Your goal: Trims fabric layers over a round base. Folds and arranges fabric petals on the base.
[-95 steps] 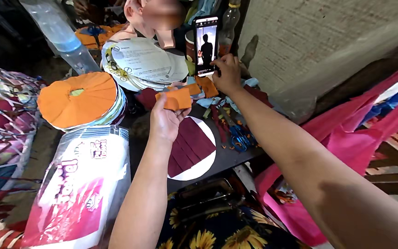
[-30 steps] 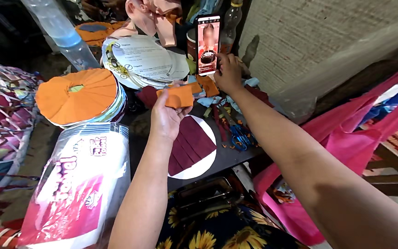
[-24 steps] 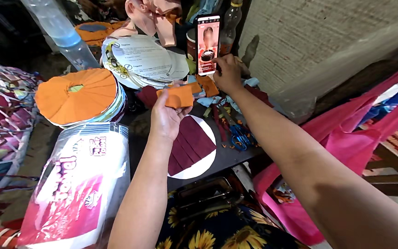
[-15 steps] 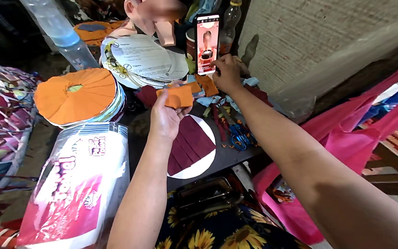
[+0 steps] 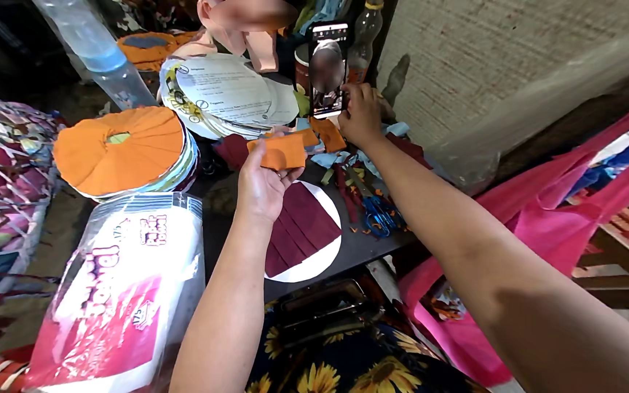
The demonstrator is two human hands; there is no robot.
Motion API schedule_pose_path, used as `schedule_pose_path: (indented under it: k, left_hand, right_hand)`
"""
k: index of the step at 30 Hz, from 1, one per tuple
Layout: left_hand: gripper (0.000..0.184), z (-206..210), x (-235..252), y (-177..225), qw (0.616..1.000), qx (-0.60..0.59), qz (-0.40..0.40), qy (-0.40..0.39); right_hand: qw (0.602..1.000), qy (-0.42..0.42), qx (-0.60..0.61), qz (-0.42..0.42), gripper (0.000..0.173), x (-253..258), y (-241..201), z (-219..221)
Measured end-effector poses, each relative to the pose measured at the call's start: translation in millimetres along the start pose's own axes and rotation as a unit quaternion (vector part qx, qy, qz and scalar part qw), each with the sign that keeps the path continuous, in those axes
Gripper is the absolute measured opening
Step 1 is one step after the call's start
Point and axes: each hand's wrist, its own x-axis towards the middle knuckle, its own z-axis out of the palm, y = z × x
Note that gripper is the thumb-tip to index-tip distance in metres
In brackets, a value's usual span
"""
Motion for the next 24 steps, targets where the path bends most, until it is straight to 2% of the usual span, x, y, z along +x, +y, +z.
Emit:
schedule_pose_path:
  k: [7, 24]
  left_hand:
    - [0.045, 0.7, -0.2, -0.1, 1.0, -0.016, -0.004, 0.004]
    - [0.043, 0.6, 0.2, -0.5, 1.0, -0.017, -0.002, 0.008]
  right_hand:
    - [1.0, -0.009, 0.004, -0.002, 0.038, -2.0, -2.1, -1.8]
    - [1.0, -0.003, 0.009, -0.026, 0.035, -2.9, 0.7, -0.6]
